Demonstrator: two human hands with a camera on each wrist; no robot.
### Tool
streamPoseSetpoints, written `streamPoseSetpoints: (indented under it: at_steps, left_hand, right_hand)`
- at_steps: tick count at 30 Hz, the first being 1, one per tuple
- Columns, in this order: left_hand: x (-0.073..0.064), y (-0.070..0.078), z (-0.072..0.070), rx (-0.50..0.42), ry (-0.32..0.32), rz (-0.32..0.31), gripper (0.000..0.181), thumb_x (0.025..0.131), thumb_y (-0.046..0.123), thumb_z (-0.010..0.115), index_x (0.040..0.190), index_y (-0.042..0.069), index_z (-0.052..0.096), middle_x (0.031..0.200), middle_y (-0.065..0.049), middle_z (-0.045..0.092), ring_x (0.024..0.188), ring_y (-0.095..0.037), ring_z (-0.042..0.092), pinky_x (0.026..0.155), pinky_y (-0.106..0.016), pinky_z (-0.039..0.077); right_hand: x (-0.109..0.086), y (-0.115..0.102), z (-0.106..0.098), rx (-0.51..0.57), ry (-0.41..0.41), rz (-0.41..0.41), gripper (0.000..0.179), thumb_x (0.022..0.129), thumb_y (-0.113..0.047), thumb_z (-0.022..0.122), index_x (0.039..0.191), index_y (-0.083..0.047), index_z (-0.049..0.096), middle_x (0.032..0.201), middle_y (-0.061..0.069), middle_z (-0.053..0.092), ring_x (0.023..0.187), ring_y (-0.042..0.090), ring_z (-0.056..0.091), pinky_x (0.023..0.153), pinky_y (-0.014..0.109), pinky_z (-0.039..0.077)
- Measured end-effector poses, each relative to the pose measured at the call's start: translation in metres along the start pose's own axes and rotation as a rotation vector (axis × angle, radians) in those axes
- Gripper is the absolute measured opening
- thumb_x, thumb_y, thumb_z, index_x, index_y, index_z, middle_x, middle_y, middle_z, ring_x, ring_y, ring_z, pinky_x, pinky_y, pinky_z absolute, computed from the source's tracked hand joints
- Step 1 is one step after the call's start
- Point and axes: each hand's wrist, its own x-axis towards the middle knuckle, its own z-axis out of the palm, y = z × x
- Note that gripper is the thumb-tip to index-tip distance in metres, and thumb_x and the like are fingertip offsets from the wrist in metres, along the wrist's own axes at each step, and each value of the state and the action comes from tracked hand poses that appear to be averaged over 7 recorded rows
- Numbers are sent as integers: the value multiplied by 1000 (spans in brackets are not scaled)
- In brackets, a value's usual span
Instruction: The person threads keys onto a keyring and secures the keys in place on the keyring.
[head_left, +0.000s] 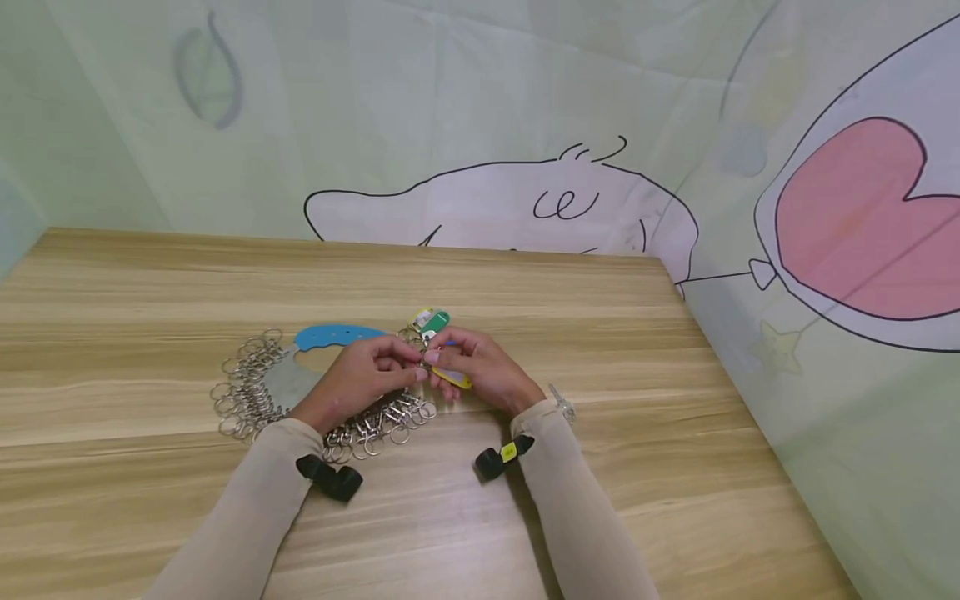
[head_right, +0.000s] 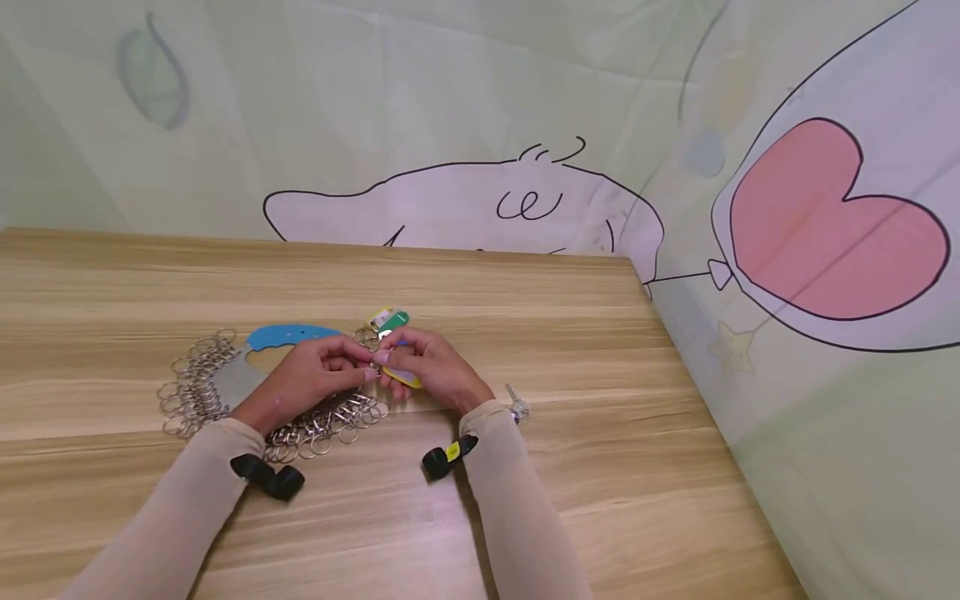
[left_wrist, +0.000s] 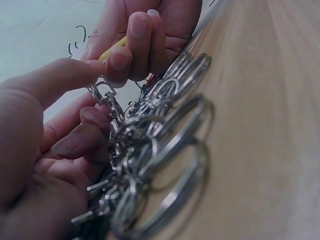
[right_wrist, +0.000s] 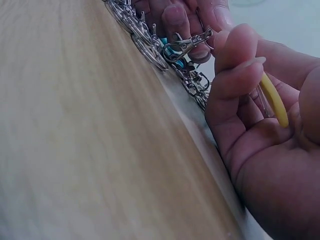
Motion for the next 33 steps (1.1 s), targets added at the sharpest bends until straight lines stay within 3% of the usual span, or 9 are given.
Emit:
streamPoseSetpoints:
  at_steps: [15, 33]
  left_hand:
    - [0, 0, -1, 7, 5, 3, 32, 89, 27, 79, 111, 6, 68, 91, -8, 71, 82, -23, 64, 70, -28, 52]
    - [0, -1, 0, 2, 11, 13, 30, 90, 25, 79, 111, 6, 68, 93, -7, 71, 84, -23, 66, 71, -29, 53]
  right_hand:
    - [-1, 0, -1, 77, 2, 25, 9, 100, -5, 57, 105, -1, 63, 88, 19, 64, 63, 22, 58, 59, 30, 51]
    - [1, 2, -1, 138, -14, -10, 7, 99, 2, 57, 98, -2, 63, 86, 22, 63, 63, 23, 58, 60, 30, 51]
